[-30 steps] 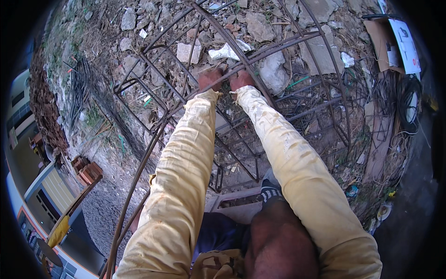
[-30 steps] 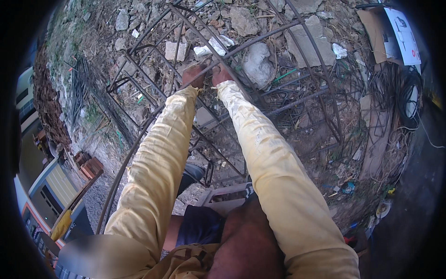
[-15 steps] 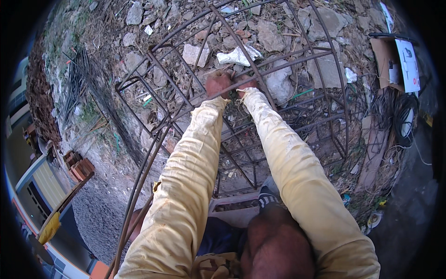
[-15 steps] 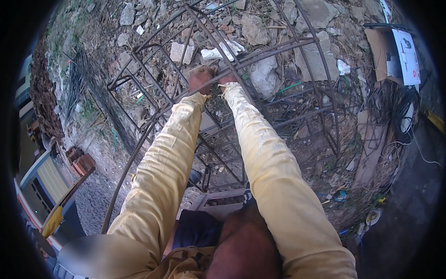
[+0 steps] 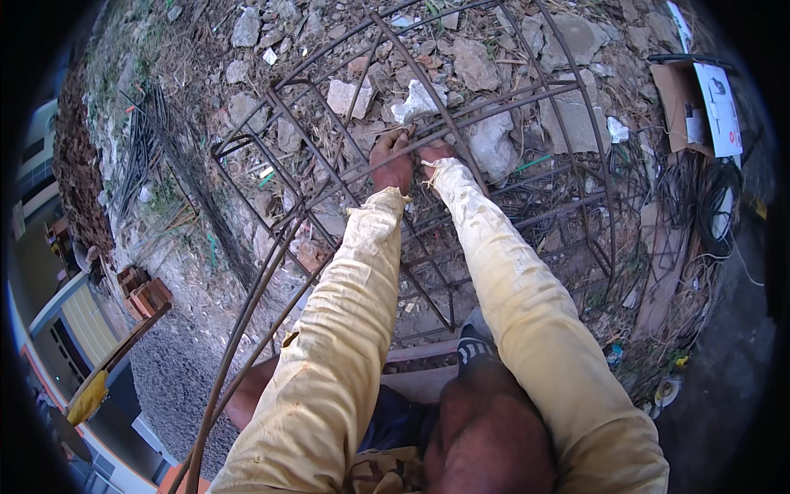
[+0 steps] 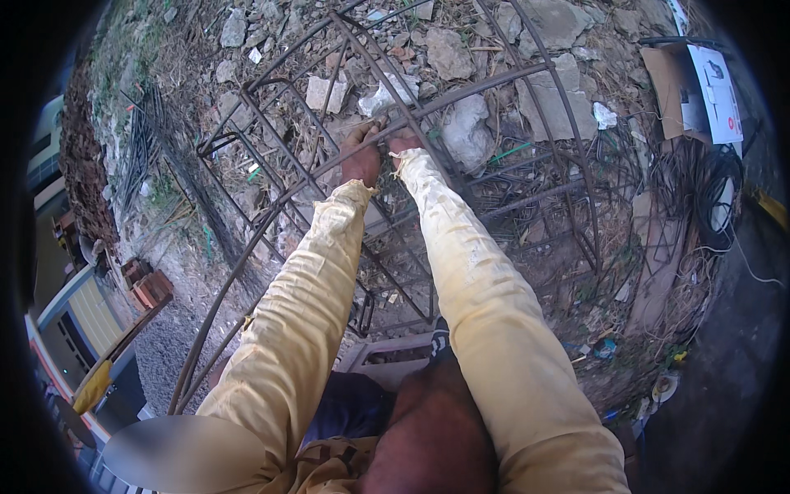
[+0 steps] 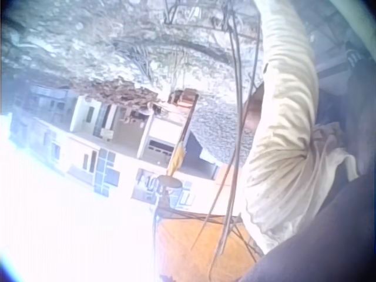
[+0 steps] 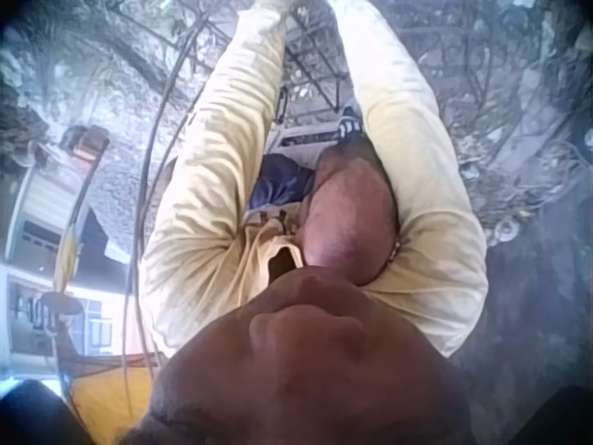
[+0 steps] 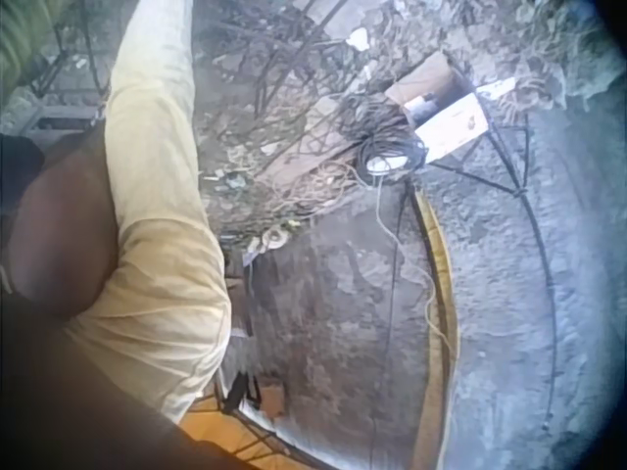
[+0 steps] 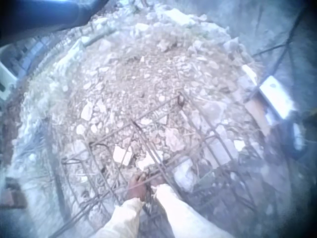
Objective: The person sits on a small stool and uses wire to tie together intersecting steel bars forming a rebar mesh. They repeatedly wrap and twist wire around the bar intersections to secure the grid structure.
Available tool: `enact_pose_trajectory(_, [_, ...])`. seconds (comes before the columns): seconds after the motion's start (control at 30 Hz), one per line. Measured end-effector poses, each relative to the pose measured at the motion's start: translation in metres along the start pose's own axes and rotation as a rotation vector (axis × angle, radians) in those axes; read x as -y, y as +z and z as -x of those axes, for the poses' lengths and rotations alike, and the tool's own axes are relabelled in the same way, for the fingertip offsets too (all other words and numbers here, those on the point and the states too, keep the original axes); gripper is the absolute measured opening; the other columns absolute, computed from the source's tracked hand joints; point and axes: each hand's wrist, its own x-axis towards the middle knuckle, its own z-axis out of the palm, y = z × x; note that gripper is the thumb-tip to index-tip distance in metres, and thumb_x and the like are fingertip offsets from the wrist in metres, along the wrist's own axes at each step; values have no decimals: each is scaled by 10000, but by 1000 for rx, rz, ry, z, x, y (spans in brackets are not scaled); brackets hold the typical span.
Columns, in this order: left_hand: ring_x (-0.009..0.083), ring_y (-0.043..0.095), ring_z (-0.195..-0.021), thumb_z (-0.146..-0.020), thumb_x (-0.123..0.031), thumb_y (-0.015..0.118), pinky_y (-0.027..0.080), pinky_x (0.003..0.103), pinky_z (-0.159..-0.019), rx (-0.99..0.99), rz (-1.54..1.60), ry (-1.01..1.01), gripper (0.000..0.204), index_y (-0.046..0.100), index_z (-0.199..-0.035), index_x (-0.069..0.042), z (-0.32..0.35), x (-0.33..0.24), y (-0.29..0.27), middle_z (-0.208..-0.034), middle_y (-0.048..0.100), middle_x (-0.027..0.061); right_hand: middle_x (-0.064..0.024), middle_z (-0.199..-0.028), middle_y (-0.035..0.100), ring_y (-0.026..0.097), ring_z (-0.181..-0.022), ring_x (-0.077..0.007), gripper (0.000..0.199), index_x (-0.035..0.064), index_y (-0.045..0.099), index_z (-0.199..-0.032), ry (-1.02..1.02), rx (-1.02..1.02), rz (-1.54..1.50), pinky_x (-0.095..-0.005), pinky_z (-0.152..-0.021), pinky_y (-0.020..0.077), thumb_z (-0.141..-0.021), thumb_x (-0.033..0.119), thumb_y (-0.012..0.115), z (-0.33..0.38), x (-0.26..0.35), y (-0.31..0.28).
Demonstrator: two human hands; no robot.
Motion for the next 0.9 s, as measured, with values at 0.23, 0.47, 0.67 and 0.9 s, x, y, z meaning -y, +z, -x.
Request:
enact_pose_trajectory(0.23, [110,548,-648,-949,-172,511,459,255,-578,-1,-153,125,294,561,-1166,19,-3,11,-8,-856,632,65,-194,-988,670,645,-930,-302,300,23,672,-1034,-230,-138,437,-391,-844,483,-810,213,608,50,29,6])
enact_pose_trajectory(0.47, [204,628,-868,-893,-158,602,508,316,-746,-11,-438,339,414,479,-1252,7,-3,-3,-14,-1063,637,137,-193,-1076,643,611,-1022,-342,309,42,673,-1046,-330,-171,779,-400,-905,466,-792,203,606,46,31,6])
enact_pose_trajectory(0.67, [337,625,-992,-893,-141,567,489,395,-827,-54,-665,290,350,485,-1224,-61,20,-28,-9,-1094,622,199,-193,-977,668,638,-944,-343,269,41,698,-959,-534,-41,1141,-402,-854,486,-754,202,635,51,27,-8])
enact_pose_trajectory(0.9, [349,604,-1036,-822,-161,616,468,402,-864,14,-726,268,455,453,-1237,-68,31,-26,-15,-1150,622,166,-203,-924,669,644,-890,-359,216,44,697,-902,-455,-129,847,-414,-798,505,-767,194,621,61,35,4])
